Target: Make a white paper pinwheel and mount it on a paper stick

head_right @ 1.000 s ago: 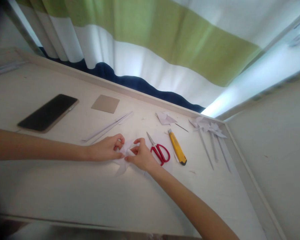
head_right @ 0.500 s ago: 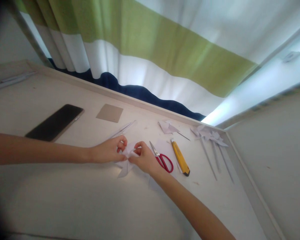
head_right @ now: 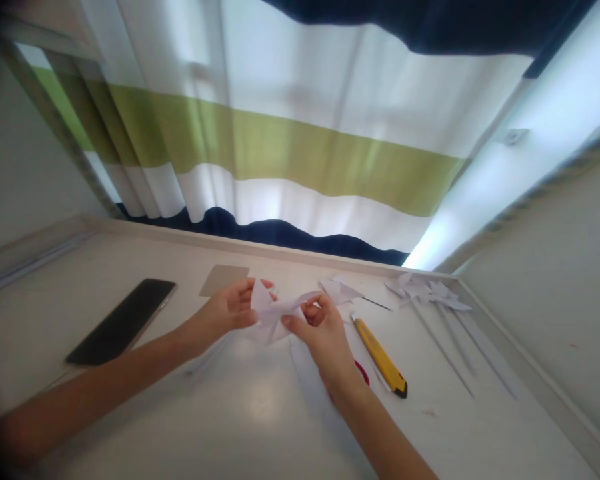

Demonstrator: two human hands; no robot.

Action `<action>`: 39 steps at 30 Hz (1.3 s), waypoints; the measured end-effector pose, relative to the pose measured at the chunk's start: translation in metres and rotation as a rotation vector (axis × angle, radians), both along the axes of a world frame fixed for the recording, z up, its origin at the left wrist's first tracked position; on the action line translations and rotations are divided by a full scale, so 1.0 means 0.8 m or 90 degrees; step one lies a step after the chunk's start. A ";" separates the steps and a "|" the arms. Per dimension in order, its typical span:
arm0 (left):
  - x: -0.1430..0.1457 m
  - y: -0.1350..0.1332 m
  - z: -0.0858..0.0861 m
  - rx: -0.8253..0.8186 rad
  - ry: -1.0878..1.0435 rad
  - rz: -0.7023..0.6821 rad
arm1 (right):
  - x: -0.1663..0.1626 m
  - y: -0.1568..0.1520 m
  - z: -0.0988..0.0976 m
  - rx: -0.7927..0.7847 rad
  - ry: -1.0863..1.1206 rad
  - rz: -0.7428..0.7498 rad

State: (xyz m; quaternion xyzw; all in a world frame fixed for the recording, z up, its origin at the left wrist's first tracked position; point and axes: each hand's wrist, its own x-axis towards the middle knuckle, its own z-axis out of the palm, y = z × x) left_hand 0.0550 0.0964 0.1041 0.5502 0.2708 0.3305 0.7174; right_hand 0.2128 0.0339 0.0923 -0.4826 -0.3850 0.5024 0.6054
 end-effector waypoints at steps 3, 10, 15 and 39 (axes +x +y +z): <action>0.006 -0.007 0.005 -0.015 -0.020 -0.020 | -0.009 0.000 0.016 0.040 0.011 -0.026; 0.012 -0.012 0.009 0.044 -0.006 0.024 | -0.018 -0.006 0.022 0.095 0.013 -0.062; 0.010 -0.010 0.003 0.104 -0.012 0.040 | -0.024 -0.005 0.016 0.111 -0.031 -0.109; -0.053 -0.033 0.027 0.886 -0.019 -0.006 | -0.020 -0.081 0.046 0.503 -0.807 0.024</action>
